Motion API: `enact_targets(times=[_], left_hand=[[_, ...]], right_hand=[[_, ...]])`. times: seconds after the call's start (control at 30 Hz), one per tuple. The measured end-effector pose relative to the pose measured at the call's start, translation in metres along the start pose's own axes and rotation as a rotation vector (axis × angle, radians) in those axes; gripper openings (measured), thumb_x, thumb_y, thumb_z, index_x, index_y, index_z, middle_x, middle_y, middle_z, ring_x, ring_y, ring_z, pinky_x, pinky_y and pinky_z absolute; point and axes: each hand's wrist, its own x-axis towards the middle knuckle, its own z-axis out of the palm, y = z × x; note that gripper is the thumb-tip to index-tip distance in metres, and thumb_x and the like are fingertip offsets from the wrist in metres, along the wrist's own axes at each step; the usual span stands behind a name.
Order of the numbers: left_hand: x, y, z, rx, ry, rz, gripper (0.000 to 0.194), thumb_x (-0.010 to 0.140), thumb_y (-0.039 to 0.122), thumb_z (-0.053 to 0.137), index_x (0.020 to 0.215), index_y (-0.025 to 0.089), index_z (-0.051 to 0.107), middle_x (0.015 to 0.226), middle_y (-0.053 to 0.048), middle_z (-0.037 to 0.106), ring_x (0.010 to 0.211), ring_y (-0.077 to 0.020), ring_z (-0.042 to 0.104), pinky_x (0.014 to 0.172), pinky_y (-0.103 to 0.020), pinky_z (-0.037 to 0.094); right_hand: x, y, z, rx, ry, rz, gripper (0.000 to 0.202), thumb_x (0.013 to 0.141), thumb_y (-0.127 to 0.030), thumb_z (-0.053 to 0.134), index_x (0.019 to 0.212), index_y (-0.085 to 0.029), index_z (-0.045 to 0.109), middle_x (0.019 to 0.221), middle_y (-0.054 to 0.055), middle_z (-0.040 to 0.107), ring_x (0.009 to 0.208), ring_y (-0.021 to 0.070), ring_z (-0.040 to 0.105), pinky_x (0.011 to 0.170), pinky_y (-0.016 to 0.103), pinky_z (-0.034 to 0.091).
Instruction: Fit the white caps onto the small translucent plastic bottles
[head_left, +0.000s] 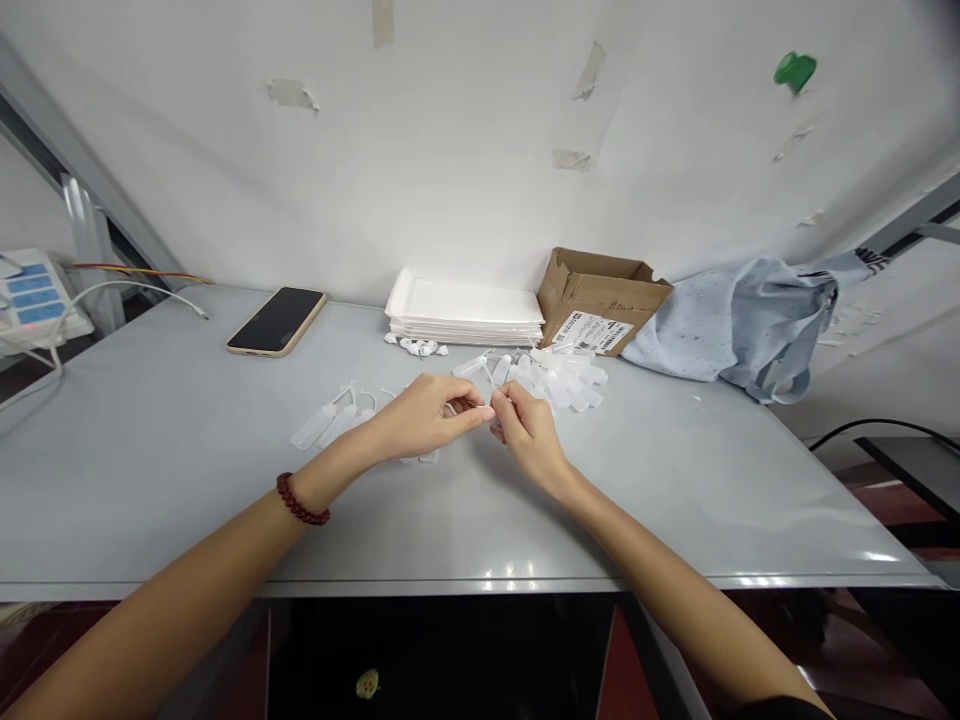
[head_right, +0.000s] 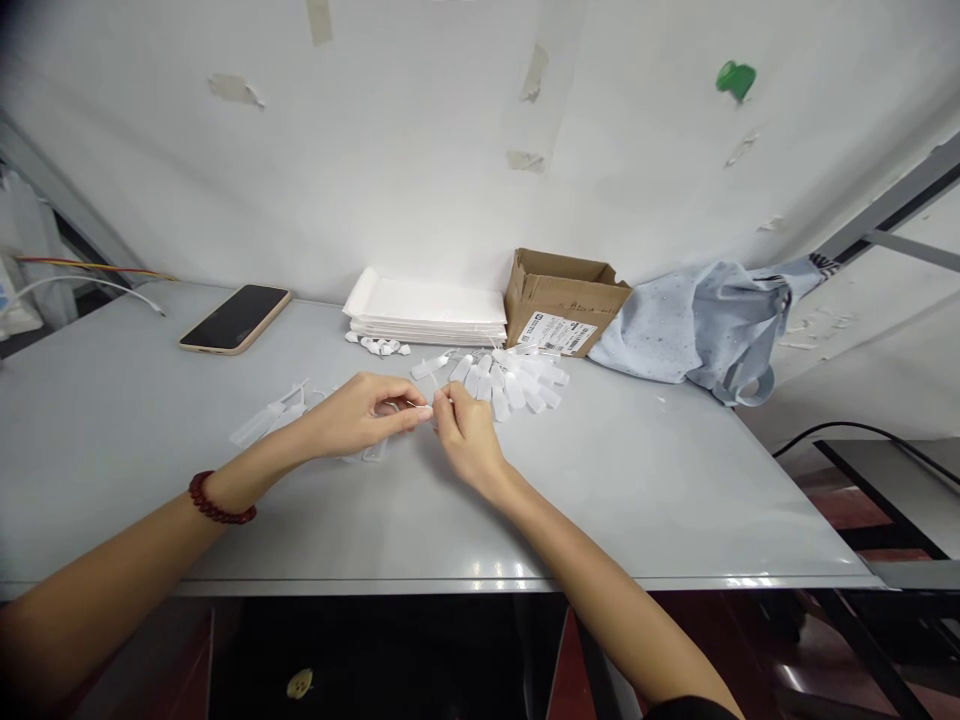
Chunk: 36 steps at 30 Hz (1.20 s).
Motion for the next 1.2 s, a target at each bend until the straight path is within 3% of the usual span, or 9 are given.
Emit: enact_targets(times=[0.1, 0.23, 0.4, 0.6, 0.93, 1.07, 1.2], left_hand=[[0.0, 0.002, 0.0, -0.001, -0.037, -0.027, 0.028, 0.086, 0.036, 0.05, 0.071, 0.015, 0.062, 0.061, 0.001, 0.059, 0.056, -0.0103, 0.05, 0.053, -0.022, 0.038], [0.0, 0.001, 0.0, -0.057, -0.081, -0.058, 0.029, 0.086, 0.037, 0.049, 0.073, 0.015, 0.06, 0.06, 0.0, 0.059, 0.054, -0.0104, 0.051, 0.05, -0.021, 0.039], [-0.003, 0.002, 0.001, -0.061, -0.083, -0.068, 0.029, 0.086, 0.037, 0.05, 0.071, 0.014, 0.061, 0.06, 0.0, 0.059, 0.054, -0.0103, 0.05, 0.048, -0.02, 0.038], [-0.002, 0.005, 0.001, 0.008, -0.042, -0.003, 0.027, 0.085, 0.033, 0.051, 0.07, 0.013, 0.064, 0.058, 0.001, 0.056, 0.051, -0.0089, 0.045, 0.047, -0.02, 0.035], [-0.003, 0.004, 0.001, 0.062, -0.024, 0.034, 0.028, 0.085, 0.034, 0.052, 0.075, 0.014, 0.068, 0.058, 0.001, 0.056, 0.054, -0.0098, 0.045, 0.049, -0.022, 0.033], [-0.003, 0.004, 0.001, 0.103, -0.014, 0.091, 0.027, 0.085, 0.033, 0.051, 0.078, 0.014, 0.069, 0.062, 0.0, 0.06, 0.057, -0.0108, 0.048, 0.051, -0.022, 0.034], [-0.003, 0.002, 0.001, 0.064, 0.017, 0.06, 0.023, 0.082, 0.031, 0.054, 0.079, 0.014, 0.069, 0.066, 0.0, 0.063, 0.059, -0.0112, 0.053, 0.053, -0.022, 0.039]], right_hand=[[-0.001, 0.0, 0.0, -0.041, 0.006, -0.053, 0.025, 0.09, -0.035, 0.038, 0.07, -0.021, 0.041, 0.053, -0.006, 0.039, 0.047, 0.0092, 0.038, 0.048, 0.022, 0.031], [-0.001, 0.002, 0.0, 0.004, -0.006, -0.036, 0.026, 0.09, -0.035, 0.039, 0.068, -0.021, 0.039, 0.054, -0.006, 0.036, 0.047, 0.0086, 0.036, 0.047, 0.022, 0.031], [0.0, 0.004, 0.002, 0.187, -0.051, 0.079, 0.029, 0.087, -0.036, 0.043, 0.064, -0.021, 0.037, 0.052, -0.008, 0.031, 0.046, 0.0073, 0.031, 0.043, 0.02, 0.031], [0.003, -0.006, 0.0, 0.415, -0.148, 0.277, 0.025, 0.08, -0.028, 0.046, 0.059, -0.021, 0.034, 0.048, -0.01, 0.023, 0.041, 0.005, 0.023, 0.038, 0.017, 0.021], [0.008, -0.013, -0.009, 0.584, -0.392, 0.512, 0.019, 0.076, -0.022, 0.042, 0.057, -0.019, 0.04, 0.039, -0.009, 0.026, 0.037, 0.0037, 0.014, 0.036, 0.017, 0.009], [0.008, -0.01, -0.009, 0.629, -0.441, 0.569, 0.021, 0.074, -0.021, 0.042, 0.055, -0.02, 0.033, 0.039, -0.01, 0.023, 0.037, 0.0031, 0.01, 0.036, 0.016, 0.008], [0.007, -0.009, -0.008, 0.654, -0.445, 0.557, 0.021, 0.076, -0.022, 0.044, 0.058, -0.019, 0.034, 0.041, -0.009, 0.027, 0.036, 0.0028, 0.014, 0.036, 0.017, 0.01]])
